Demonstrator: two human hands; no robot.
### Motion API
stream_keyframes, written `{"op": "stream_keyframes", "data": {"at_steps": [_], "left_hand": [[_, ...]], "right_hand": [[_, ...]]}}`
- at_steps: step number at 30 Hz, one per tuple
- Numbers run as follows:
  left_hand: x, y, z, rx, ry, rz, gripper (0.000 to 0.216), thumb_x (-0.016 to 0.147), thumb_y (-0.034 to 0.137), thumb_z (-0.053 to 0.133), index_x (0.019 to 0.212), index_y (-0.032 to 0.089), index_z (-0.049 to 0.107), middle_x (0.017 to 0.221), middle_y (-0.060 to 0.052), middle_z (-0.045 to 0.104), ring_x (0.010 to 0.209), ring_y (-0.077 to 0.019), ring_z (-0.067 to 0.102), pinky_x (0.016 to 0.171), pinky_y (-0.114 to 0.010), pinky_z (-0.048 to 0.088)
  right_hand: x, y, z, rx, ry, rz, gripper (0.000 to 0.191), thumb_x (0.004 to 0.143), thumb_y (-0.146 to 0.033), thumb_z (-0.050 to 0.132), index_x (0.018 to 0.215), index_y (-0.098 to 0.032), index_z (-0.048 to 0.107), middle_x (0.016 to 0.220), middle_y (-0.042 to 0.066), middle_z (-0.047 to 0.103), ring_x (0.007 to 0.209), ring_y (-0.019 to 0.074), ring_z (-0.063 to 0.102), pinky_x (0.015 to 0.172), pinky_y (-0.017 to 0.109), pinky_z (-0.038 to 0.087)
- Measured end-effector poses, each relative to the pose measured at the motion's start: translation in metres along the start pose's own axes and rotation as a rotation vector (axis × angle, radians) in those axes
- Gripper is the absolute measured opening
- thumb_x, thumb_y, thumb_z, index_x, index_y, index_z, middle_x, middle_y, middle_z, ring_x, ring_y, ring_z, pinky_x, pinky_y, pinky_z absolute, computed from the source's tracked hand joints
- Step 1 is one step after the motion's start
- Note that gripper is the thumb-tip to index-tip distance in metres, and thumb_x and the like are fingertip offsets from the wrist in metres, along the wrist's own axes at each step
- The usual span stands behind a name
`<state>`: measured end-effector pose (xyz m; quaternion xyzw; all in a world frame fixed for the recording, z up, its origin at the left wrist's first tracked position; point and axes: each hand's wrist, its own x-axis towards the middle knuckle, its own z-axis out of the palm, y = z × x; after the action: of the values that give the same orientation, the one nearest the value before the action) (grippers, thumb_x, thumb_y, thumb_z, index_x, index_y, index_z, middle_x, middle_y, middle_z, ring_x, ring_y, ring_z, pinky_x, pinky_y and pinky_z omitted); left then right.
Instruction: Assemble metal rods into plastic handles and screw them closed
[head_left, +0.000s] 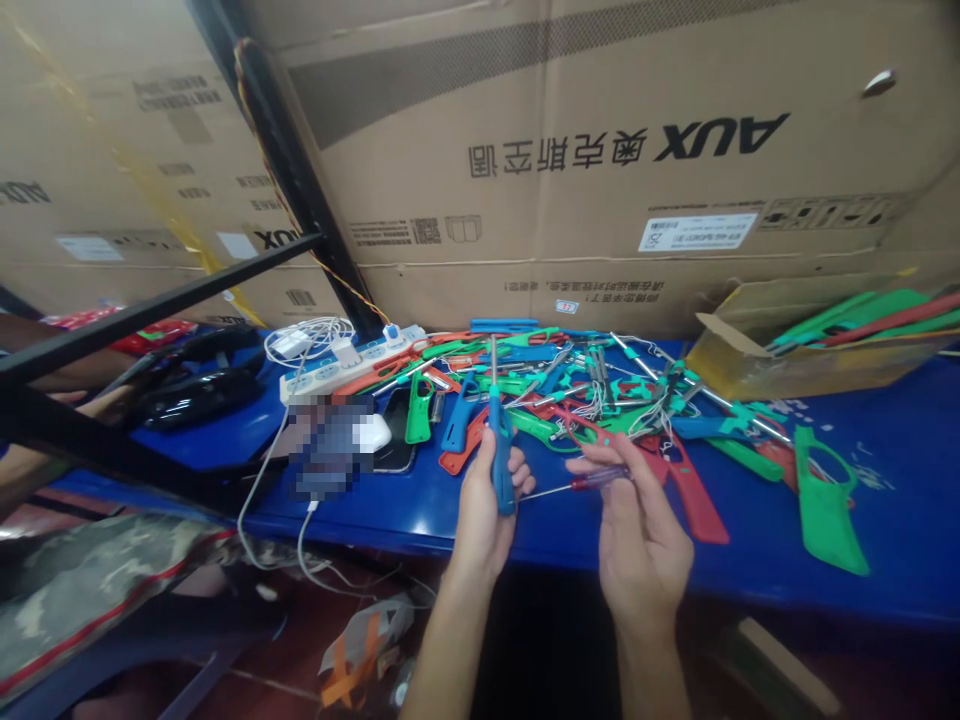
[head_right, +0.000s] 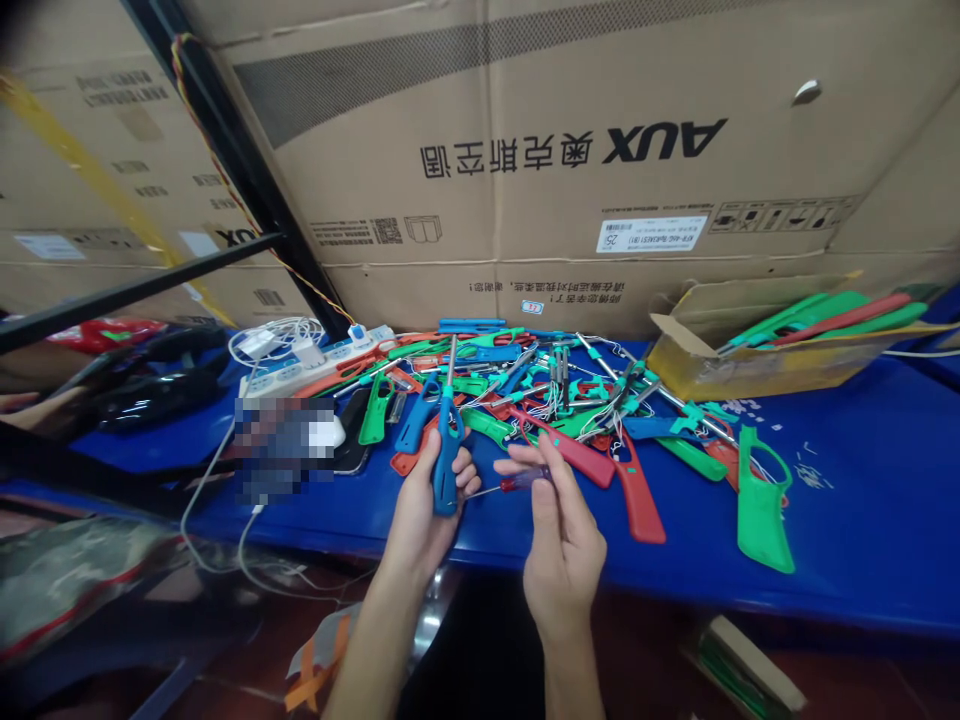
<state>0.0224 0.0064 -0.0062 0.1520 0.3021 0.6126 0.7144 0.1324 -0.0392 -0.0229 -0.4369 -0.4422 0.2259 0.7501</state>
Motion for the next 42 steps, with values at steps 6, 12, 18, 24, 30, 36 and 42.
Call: {"op": "stream_keyframes", "data": {"at_steps": [6, 12, 18, 24, 30, 36, 42], "left_hand": [[0.001, 0.001, -0.002, -0.015, 0.002, -0.001, 0.036, 0.091, 0.045, 0.072, 0.099, 0.011, 0.062, 0.064, 0.005, 0.041, 0.052, -0.0070, 0.036, 0.050, -0.018, 0.033], [0.001, 0.004, -0.002, -0.065, 0.039, -0.002, 0.034, 0.096, 0.043, 0.067, 0.096, 0.009, 0.063, 0.063, 0.005, 0.041, 0.051, -0.0067, 0.036, 0.049, -0.018, 0.032], [-0.002, 0.003, -0.001, -0.037, 0.041, 0.045, 0.032, 0.096, 0.042, 0.067, 0.097, 0.011, 0.062, 0.063, 0.005, 0.041, 0.052, -0.0071, 0.037, 0.049, -0.018, 0.034], [-0.002, 0.003, -0.001, -0.043, 0.036, 0.032, 0.033, 0.092, 0.043, 0.073, 0.091, 0.013, 0.060, 0.064, 0.005, 0.042, 0.052, -0.0069, 0.037, 0.050, -0.018, 0.034], [-0.001, 0.004, -0.001, -0.050, 0.032, 0.024, 0.037, 0.088, 0.044, 0.077, 0.096, 0.011, 0.062, 0.064, 0.005, 0.044, 0.051, -0.0066, 0.038, 0.049, -0.018, 0.033], [-0.001, 0.004, -0.001, -0.038, 0.025, 0.013, 0.037, 0.089, 0.045, 0.075, 0.098, 0.011, 0.062, 0.063, 0.005, 0.043, 0.051, -0.0069, 0.037, 0.049, -0.018, 0.032], [0.001, 0.002, -0.001, -0.039, 0.035, 0.020, 0.039, 0.089, 0.046, 0.075, 0.099, 0.010, 0.063, 0.062, 0.006, 0.044, 0.050, -0.0060, 0.036, 0.049, -0.018, 0.032]], "right_hand": [[0.003, 0.001, 0.001, -0.128, 0.161, -0.071, 0.015, 0.094, -0.033, 0.070, 0.100, -0.022, 0.079, 0.091, 0.005, 0.074, 0.081, 0.0194, 0.072, 0.074, 0.035, 0.060], [0.004, 0.007, -0.008, 0.004, -0.033, 0.072, 0.032, 0.097, -0.033, 0.066, 0.127, -0.024, 0.070, 0.104, 0.006, 0.077, 0.092, 0.0229, 0.075, 0.086, 0.043, 0.060], [0.003, 0.002, -0.009, -0.195, -0.035, -0.058, 0.026, 0.101, -0.031, 0.057, 0.120, -0.025, 0.074, 0.110, 0.006, 0.077, 0.108, 0.0231, 0.072, 0.096, 0.041, 0.057], [-0.002, -0.005, -0.009, -0.065, 0.010, -0.021, 0.021, 0.091, -0.025, 0.073, 0.112, -0.024, 0.075, 0.097, 0.004, 0.078, 0.090, 0.0221, 0.076, 0.080, 0.037, 0.062], [-0.002, -0.002, -0.008, 0.050, -0.077, 0.109, 0.026, 0.099, -0.031, 0.063, 0.121, -0.021, 0.072, 0.114, 0.010, 0.076, 0.101, 0.0268, 0.075, 0.086, 0.045, 0.063], [0.003, 0.007, -0.006, 0.237, -0.075, 0.117, 0.020, 0.090, -0.020, 0.075, 0.110, -0.025, 0.072, 0.094, 0.001, 0.072, 0.092, 0.0205, 0.075, 0.085, 0.039, 0.062], [0.001, 0.008, -0.002, 0.268, -0.129, 0.165, 0.030, 0.106, -0.040, 0.050, 0.123, -0.023, 0.068, 0.116, 0.011, 0.073, 0.108, 0.0247, 0.072, 0.094, 0.047, 0.058]]}}
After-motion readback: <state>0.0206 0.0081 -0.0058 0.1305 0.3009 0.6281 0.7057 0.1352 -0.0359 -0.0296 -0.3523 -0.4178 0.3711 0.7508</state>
